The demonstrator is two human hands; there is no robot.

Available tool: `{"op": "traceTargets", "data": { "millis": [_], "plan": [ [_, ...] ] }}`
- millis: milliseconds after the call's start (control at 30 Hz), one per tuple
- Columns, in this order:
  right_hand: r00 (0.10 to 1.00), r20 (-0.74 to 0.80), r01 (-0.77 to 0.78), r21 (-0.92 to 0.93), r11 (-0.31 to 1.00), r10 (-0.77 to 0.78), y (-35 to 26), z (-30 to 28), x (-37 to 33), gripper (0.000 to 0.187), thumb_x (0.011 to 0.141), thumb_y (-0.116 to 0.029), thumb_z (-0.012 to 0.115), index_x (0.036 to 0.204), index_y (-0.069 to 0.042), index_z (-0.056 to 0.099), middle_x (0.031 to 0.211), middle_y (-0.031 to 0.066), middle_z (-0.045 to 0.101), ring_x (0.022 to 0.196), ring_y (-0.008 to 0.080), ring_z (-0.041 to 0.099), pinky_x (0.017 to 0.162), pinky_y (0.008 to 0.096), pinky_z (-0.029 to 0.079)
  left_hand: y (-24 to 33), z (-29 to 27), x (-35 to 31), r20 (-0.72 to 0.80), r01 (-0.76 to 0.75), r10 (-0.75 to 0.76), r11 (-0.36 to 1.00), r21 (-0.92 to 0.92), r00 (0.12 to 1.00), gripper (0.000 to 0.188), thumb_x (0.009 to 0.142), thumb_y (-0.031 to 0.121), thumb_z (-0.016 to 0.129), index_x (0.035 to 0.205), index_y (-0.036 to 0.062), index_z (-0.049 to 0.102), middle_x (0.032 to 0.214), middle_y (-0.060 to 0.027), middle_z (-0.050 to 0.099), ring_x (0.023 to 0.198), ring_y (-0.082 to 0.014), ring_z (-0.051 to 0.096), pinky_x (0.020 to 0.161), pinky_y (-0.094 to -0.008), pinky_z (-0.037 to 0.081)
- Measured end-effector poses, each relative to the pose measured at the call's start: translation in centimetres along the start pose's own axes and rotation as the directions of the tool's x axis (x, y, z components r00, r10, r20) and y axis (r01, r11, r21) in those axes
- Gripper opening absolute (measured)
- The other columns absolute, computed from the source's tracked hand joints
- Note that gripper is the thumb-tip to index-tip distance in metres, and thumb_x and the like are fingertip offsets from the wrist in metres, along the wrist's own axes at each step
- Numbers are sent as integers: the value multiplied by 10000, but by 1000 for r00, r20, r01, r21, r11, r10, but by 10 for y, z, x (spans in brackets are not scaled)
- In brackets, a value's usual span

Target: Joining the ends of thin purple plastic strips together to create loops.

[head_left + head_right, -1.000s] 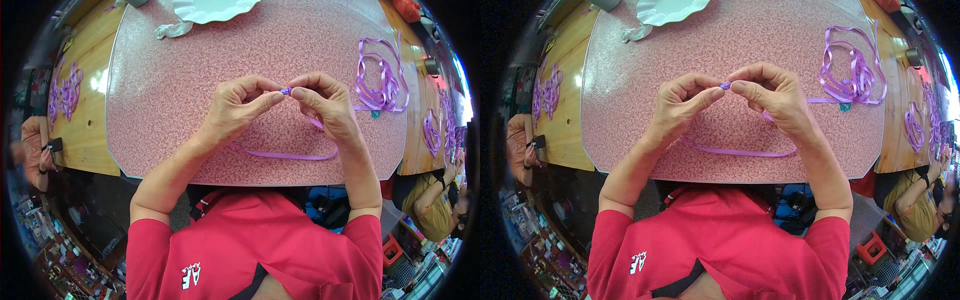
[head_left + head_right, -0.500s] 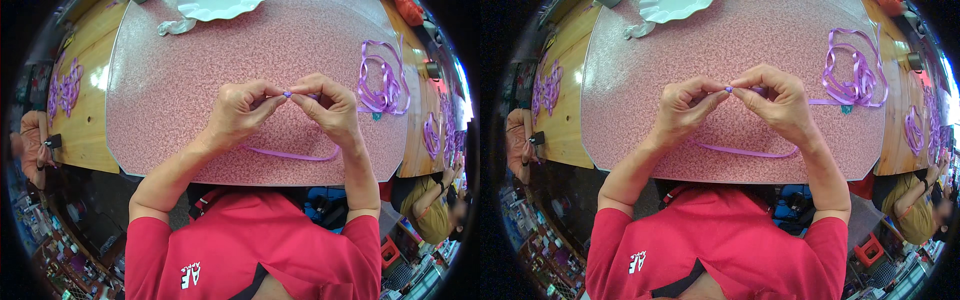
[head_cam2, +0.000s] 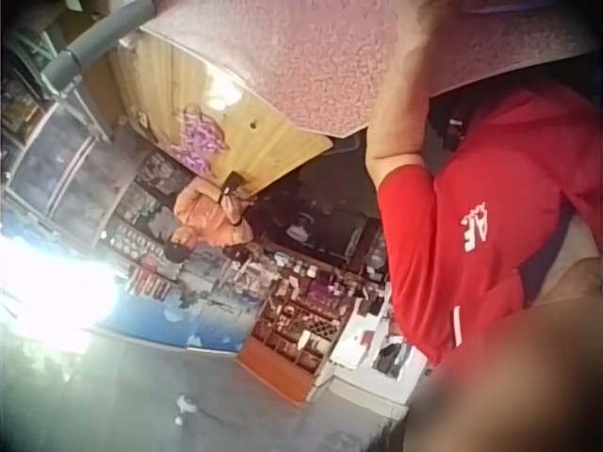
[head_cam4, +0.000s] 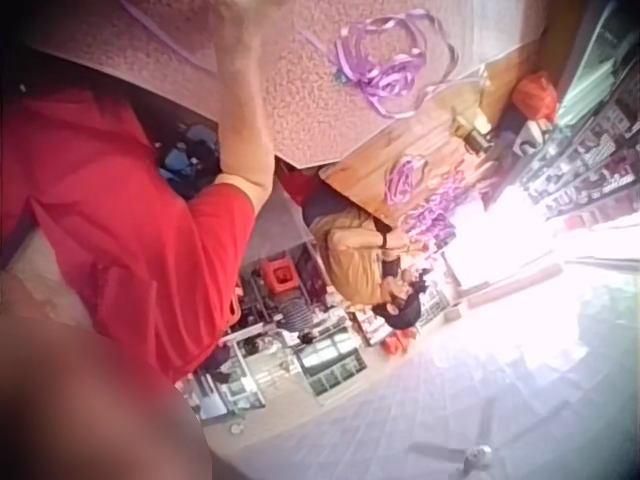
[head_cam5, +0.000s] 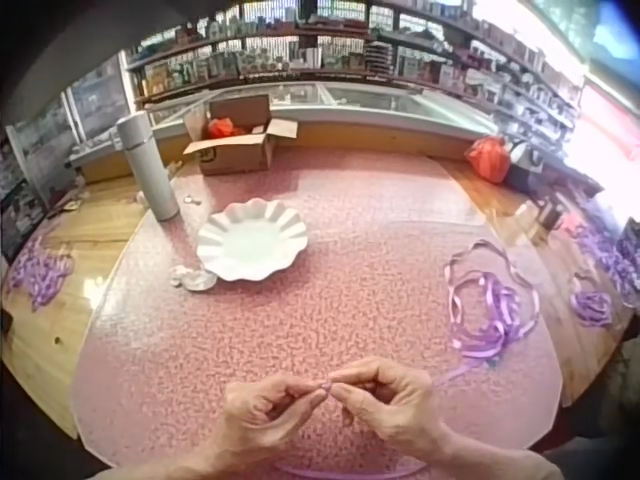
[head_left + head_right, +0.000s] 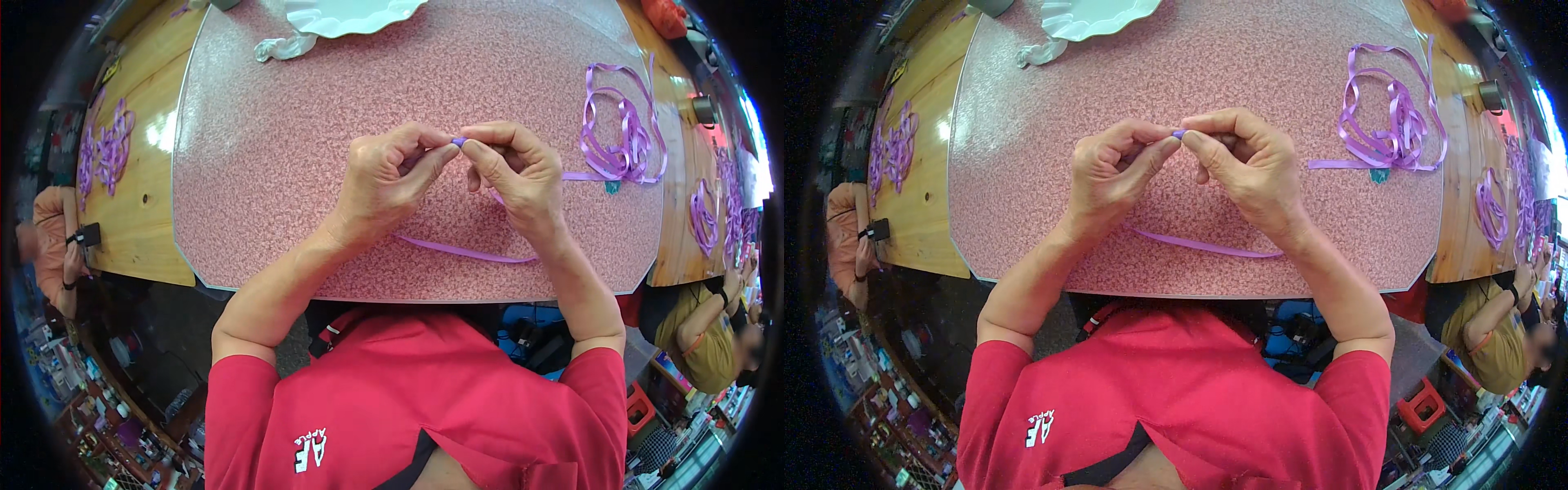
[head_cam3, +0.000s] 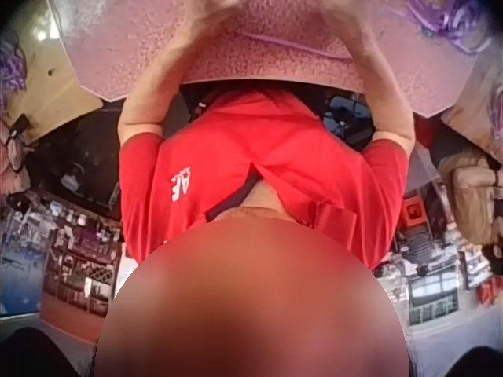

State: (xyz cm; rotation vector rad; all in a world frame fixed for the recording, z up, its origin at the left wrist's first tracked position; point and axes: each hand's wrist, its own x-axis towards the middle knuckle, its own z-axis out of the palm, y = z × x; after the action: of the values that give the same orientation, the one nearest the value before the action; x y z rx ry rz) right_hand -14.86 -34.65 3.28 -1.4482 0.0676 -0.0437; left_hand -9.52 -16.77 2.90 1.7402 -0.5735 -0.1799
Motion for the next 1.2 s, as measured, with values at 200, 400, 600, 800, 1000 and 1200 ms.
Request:
{"op": "traceTargets", "data": {
  "millis": [200,400,600,800,1000,1200],
  "plan": [
    [999,40,-8,-7,1000,8,-6,-3,2,204,915,-28,661,1107,32,627,926,65,655,696,83,604,598,210,511,-5,4,-1,-42,10,-13,997,-76,999,64,892,51,697,925,0,679,650,9,620,591,-8,510,480,-203,403],
    [998,37,-43,53,998,41,-5,-3,1,201,909,-24,665,1094,23,601,915,63,651,709,86,602,600,211,508,-1,3,-2,33,-20,26,983,-185,999,133,936,90,652,1037,3,641,756,-18,641,655,-28,544,531,-222,434],
    [995,61,-80,75,994,76,-7,-3,-1,185,916,-37,661,1083,12,601,908,53,648,719,83,605,607,211,506,-5,-1,2,145,-9,14,999,-40,989,199,957,170,635,1077,15,603,750,-55,614,650,-102,580,569,-266,461],
    [992,76,-102,74,992,97,-9,-4,-1,188,914,-41,665,1083,12,602,899,49,646,723,83,607,613,209,505,-7,-4,6,182,-299,269,939,169,946,183,910,131,649,1047,15,609,818,-118,581,690,-258,577,594,-341,462],
    [991,88,-106,52,993,101,-7,-7,2,201,908,-29,669,1098,26,632,874,59,656,703,91,610,615,213,513,-9,-6,11,160,-360,342,927,104,926,121,908,103,644,979,8,619,779,-105,554,666,-229,544,595,-336,444],
    [992,87,-99,97,990,91,-10,-9,3,250,897,-24,675,1136,41,642,908,94,681,675,100,612,616,221,534,-6,-6,7,158,-93,97,995,-35,983,87,948,86,610,975,3,611,768,-94,569,683,-159,547,610,-297,441]
  ]
}}
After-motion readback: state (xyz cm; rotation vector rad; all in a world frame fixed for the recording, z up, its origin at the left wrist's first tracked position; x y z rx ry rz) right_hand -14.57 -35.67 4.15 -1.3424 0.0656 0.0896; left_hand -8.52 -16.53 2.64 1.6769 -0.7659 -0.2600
